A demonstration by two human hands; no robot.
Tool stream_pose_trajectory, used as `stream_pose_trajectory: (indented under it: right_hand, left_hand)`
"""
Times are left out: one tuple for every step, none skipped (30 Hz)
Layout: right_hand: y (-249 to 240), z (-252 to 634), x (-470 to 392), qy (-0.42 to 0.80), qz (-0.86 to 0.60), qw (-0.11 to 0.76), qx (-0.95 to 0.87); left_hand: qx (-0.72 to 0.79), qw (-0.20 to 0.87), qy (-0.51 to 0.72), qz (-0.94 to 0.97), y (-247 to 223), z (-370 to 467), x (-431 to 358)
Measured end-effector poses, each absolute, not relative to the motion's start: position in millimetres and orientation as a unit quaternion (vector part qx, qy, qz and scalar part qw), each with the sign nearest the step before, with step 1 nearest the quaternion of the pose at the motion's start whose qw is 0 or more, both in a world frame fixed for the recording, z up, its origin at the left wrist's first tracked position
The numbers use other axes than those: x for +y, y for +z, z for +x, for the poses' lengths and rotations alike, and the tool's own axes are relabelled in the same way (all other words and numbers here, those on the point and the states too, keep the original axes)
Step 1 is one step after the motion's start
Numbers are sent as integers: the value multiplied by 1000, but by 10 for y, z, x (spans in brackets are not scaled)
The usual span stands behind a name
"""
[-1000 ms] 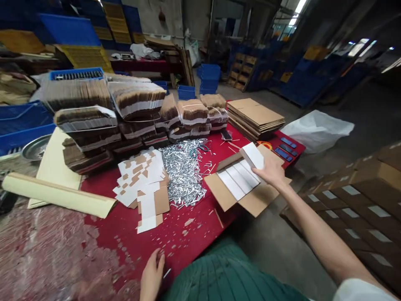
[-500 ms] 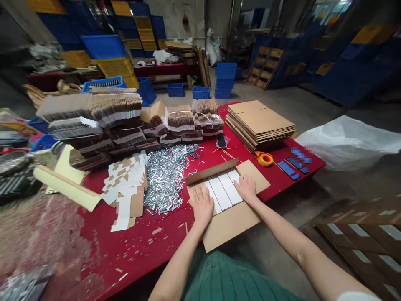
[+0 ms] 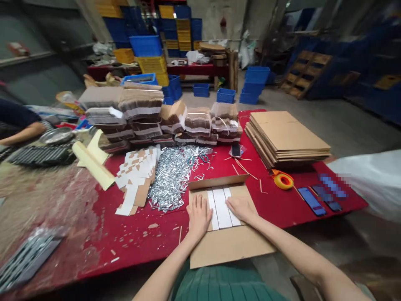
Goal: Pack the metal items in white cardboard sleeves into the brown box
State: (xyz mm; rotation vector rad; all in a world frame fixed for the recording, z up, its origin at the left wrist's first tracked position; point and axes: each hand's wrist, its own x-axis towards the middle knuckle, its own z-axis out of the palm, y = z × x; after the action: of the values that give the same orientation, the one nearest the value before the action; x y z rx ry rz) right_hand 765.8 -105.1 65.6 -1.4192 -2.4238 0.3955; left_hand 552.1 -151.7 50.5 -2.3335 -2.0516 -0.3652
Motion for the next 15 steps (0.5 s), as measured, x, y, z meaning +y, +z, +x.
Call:
stream_pose_trajectory:
  right_hand:
    - [654,7529,-1010,107,-446,158,-874]
    - [664,7436,-960,82,-381,165,-906]
    - [681,7377,-901,67,-308,174,-933]
    - [701,7347,-837,69,-238,181,-952]
    - [719,7337,-771,81,-182,187,-962]
    - [728,7340,-710,99,-144,190,-966]
    - [727,7350,-660,119,-127,191,-966]
    - [714,7364,-626,139,-123,188,-964]
    - [691,7378,-610,158,-127,184,-962]
    - [661,7389,-611,176,-133,178,-959]
    - [630,7398,-623,193,-137,173,-956]
    - [604,7403,-639,210,-136,167,-954]
    - [590,7404,-646,227,-134,162,-951]
    - [595,7402,-634,251,-130,153,-947]
    - [625,7396,-590,280,-123,139,-942]
  left_hand:
    - [-660,0,-133,-739,504,5530,-1507]
    - [-666,-7,-150,-731,509,5532,-1483]
    - [-671,-15,-167,-722,519,5517,-1452]
    - [-672,-28,-182,-718,535,5479,-1426]
    - [-667,-50,-195,-717,551,5412,-1422]
    - [-666,-76,-209,-712,563,5321,-1459]
    - [-679,-98,-228,-691,566,5219,-1554]
    - [-712,-106,-251,-648,557,5128,-1711]
    - [-764,-93,-276,-576,533,5072,-1925]
    - [-829,-51,-297,-472,497,5076,-2175]
    - [-882,4,-298,-366,452,5156,-2428]
    - [-910,54,-285,-295,401,5316,-2649]
    - [-915,75,-274,-286,349,5546,-2801]
    - [-906,70,-268,-320,302,5821,-2862]
    - [-891,54,-256,-371,264,6111,-2826]
